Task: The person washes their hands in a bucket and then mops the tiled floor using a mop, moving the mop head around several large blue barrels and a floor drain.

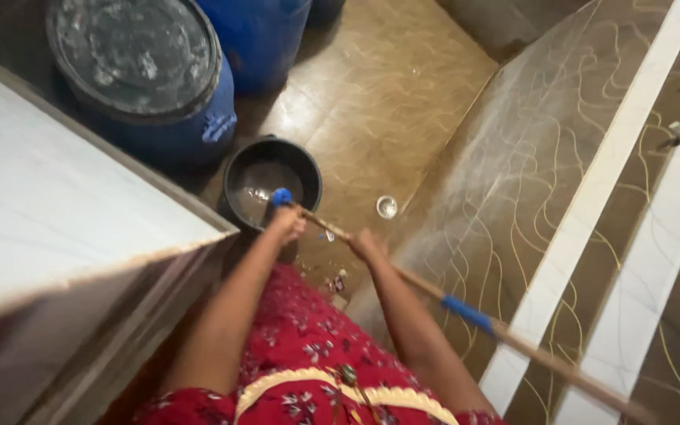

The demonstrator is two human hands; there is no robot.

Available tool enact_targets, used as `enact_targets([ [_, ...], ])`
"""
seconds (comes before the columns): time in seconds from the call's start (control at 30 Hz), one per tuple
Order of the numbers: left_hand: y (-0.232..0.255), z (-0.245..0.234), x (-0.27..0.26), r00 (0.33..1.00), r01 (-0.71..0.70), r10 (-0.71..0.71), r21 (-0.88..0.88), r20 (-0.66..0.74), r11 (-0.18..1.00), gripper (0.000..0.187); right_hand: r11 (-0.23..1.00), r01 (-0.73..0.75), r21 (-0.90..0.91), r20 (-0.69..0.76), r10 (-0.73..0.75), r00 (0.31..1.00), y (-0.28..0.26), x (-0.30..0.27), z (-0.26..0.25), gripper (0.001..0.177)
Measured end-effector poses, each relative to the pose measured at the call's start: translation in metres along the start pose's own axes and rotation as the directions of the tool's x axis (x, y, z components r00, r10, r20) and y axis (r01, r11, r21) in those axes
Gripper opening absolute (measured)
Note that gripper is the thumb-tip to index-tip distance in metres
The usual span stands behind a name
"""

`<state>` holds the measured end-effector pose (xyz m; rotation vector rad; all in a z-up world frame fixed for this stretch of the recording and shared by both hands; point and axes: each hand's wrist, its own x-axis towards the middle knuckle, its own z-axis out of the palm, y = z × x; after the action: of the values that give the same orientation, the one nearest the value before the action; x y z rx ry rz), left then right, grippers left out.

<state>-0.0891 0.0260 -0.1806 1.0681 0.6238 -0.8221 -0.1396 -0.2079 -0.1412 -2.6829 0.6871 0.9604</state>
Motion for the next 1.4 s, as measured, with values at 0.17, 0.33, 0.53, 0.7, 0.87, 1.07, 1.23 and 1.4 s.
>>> enact_targets([
  [0.17, 0.003, 0.038, -0.004, 0.989, 0.102, -0.061, 0.316, -0.137, 0.943, 0.037, 0.737, -0.155, 0.658, 0.239, -0.010, 0.971, 0.022, -0.029, 0.046, 0.037],
  [0.33, 0.030, 0.072, -0.067, 0.956, 0.247, -0.198, 0.226, -0.217, 0.943, 0.050, 0.759, -0.263, 0.596, 0.372, 0.029, 0.928, 0.052, -0.069, 0.058, 0.057],
  [0.53, 0.064, 0.084, -0.115, 0.945, 0.290, -0.250, -0.188, 0.210, 0.938, 0.017, 0.561, -0.373, 0.739, 0.552, -0.186, 0.813, 0.068, -0.104, 0.009, 0.048],
  [0.7, 0.033, 0.071, -0.101, 0.922, 0.222, -0.128, -0.230, 0.364, 0.948, 0.018, 0.959, 0.105, 0.263, 0.457, -0.220, 0.862, 0.019, -0.036, -0.040, 0.084],
  [0.87, -0.028, 0.081, -0.050, 0.958, 0.044, 0.018, -0.208, 0.285, 0.977, 0.015, 0.905, 0.344, 0.248, 0.192, -0.395, 0.899, -0.099, 0.012, -0.051, 0.056],
  [1.07, -0.065, 0.074, -0.040, 0.959, -0.054, 0.118, -0.242, 0.258, 0.969, 0.038, 0.622, -0.014, 0.783, 0.242, -0.284, 0.928, -0.136, 0.017, -0.033, 0.024],
  [1.23, -0.025, 0.022, -0.054, 0.787, -0.047, 0.050, -0.021, 0.615, 0.999, 0.042, 0.517, -0.131, 0.846, 0.326, -0.307, 0.894, -0.114, 0.016, -0.026, 0.020],
  [1.4, 0.029, 0.028, -0.058, 0.939, 0.202, -0.038, -0.457, 0.342, 0.866, 0.080, 0.230, -0.273, 0.934, 0.352, -0.472, 0.808, -0.076, 0.014, -0.031, 0.007],
])
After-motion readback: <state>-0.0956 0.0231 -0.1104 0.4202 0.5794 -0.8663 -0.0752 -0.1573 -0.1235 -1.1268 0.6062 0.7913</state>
